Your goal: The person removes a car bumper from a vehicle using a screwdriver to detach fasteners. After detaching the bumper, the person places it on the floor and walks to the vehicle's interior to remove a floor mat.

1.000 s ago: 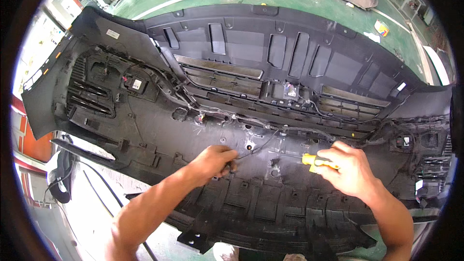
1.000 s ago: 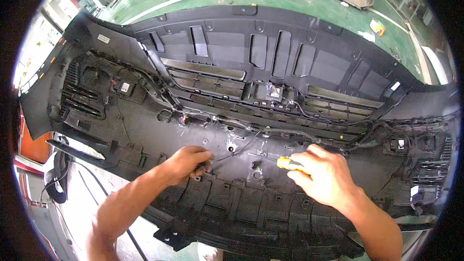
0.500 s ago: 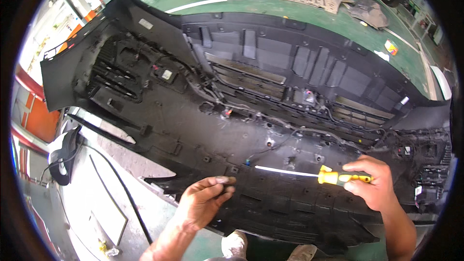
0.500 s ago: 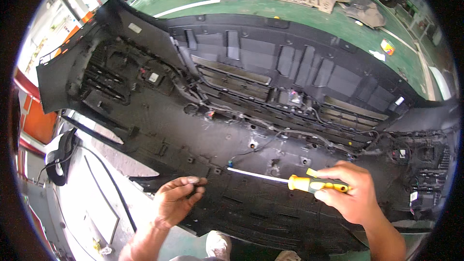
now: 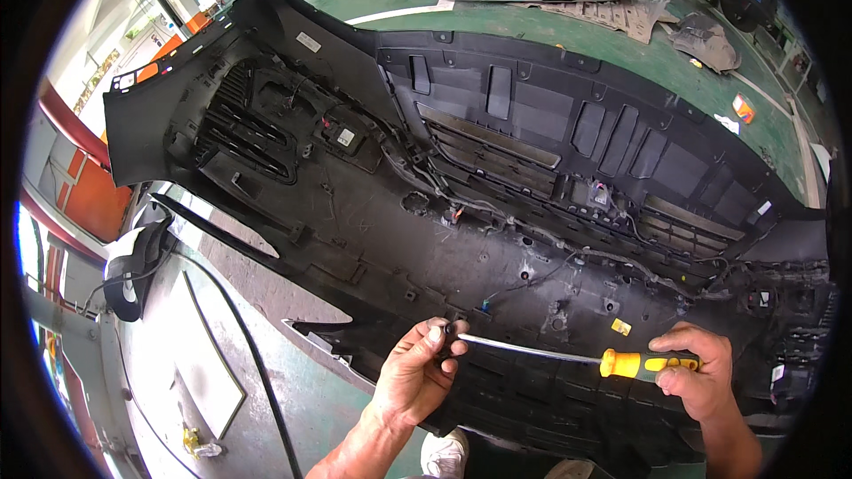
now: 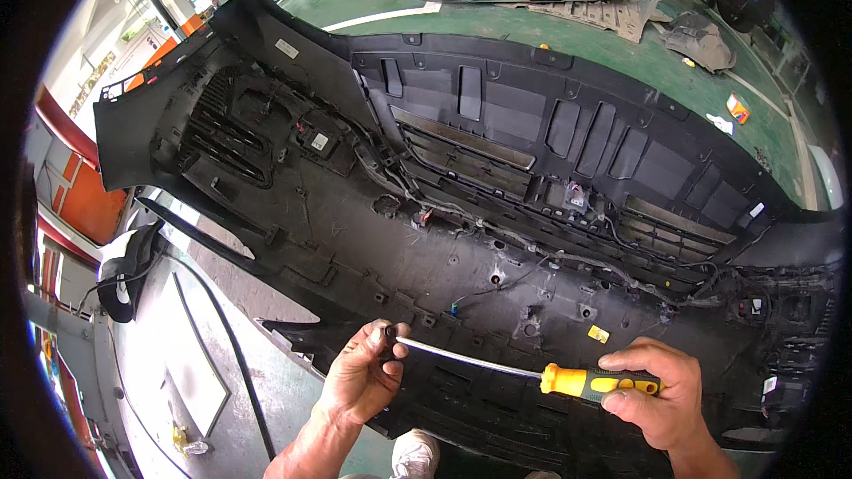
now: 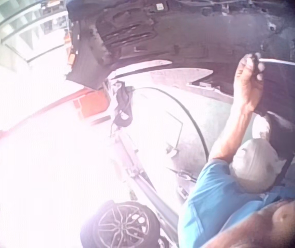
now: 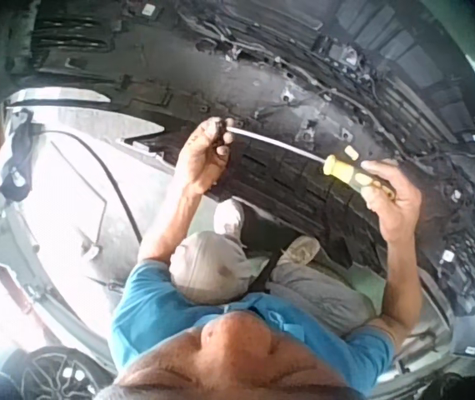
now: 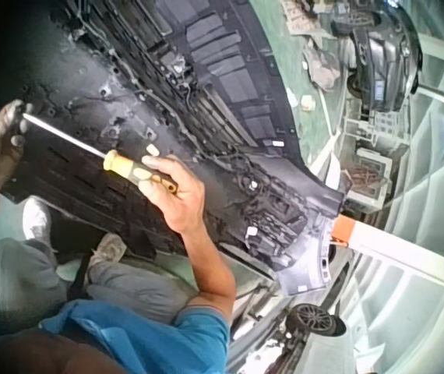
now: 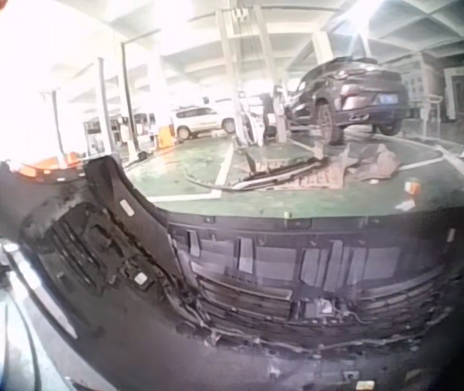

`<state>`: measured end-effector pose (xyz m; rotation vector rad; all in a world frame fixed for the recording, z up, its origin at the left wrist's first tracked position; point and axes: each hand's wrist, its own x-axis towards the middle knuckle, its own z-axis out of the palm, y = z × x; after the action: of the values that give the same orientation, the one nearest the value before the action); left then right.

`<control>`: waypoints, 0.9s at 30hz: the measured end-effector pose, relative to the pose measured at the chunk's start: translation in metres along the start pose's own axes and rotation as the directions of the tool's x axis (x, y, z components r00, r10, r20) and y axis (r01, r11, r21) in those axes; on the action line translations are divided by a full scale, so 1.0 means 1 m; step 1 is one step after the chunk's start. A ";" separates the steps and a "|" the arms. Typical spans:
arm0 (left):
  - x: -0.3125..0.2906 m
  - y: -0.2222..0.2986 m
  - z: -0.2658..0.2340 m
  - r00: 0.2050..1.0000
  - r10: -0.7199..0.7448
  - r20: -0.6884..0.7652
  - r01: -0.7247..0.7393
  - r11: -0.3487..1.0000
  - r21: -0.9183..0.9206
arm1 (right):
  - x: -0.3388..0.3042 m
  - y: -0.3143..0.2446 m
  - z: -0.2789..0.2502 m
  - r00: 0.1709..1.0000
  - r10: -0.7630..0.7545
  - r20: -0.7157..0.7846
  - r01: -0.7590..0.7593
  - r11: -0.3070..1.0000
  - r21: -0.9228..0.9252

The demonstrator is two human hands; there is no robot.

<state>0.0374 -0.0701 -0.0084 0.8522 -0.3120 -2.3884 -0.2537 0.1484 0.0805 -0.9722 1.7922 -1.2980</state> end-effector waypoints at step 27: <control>0.017 0.022 0.024 0.997 0.074 -0.003 -0.062 0.859 0.508 | 0.035 0.004 -0.016 0.995 -0.080 0.063 0.083 0.996 -0.034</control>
<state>0.0215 -0.0976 0.0103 1.0738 -0.9811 -2.2542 -0.2844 0.1258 0.0761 -1.1040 1.7508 -1.2750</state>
